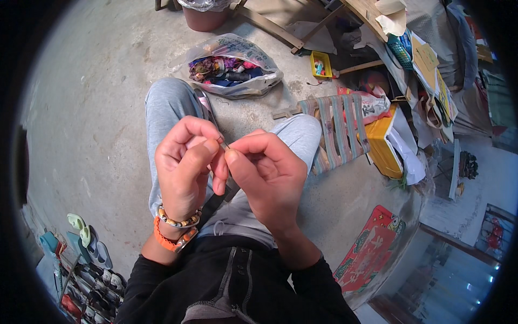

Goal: The person moves a red bowl and a yellow cloth, then sits on the floor. They pull thread from a spool, thread a needle, and begin sewing a small wooden slat.

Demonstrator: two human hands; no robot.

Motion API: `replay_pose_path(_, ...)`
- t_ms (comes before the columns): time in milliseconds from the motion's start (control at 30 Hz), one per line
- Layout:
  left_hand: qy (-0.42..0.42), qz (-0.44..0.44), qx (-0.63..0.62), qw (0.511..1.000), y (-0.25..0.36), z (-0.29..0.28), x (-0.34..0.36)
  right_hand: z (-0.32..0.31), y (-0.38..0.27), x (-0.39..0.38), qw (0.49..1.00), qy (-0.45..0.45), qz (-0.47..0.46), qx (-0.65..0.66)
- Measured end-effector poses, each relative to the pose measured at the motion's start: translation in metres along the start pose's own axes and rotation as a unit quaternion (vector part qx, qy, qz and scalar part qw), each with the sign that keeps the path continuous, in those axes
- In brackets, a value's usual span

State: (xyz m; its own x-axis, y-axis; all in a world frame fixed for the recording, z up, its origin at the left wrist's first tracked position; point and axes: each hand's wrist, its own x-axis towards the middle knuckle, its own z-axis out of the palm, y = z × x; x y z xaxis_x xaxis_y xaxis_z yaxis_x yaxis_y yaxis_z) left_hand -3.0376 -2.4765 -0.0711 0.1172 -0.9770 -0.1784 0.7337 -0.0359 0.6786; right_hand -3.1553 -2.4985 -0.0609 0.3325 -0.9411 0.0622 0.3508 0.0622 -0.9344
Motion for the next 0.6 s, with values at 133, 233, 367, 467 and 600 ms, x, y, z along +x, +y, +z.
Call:
replay_pose_path(133, 0.004, 0.001, 0.002, 1.000, -0.0008, 0.0008, 0.0001, 0.0004, -0.0003, 0.0002, 1.000, -0.001, -0.001, 0.007)
replay_pose_path(233, 0.008, 0.000, 0.003, 1.000, -0.0007, 0.0013, -0.0001, -0.0003, 0.0008, 0.0001, 1.000, -0.002, -0.004, 0.000)
replay_pose_path(367, 0.009, -0.004, 0.007, 1.000, -0.0010, 0.0010, 0.0002, -0.0021, 0.0016, -0.0002, 1.000, -0.006, -0.007, -0.005)
replay_pose_path(467, 0.012, -0.005, 0.007, 1.000, -0.0015, 0.0009, 0.0000, -0.0031, 0.0023, -0.0006, 1.000, -0.009, -0.007, -0.007)
replay_pose_path(600, 0.012, -0.005, 0.010, 1.000, -0.0008, 0.0004, -0.0005, -0.0028, 0.0024, -0.0009, 1.000, -0.009, -0.006, -0.006)
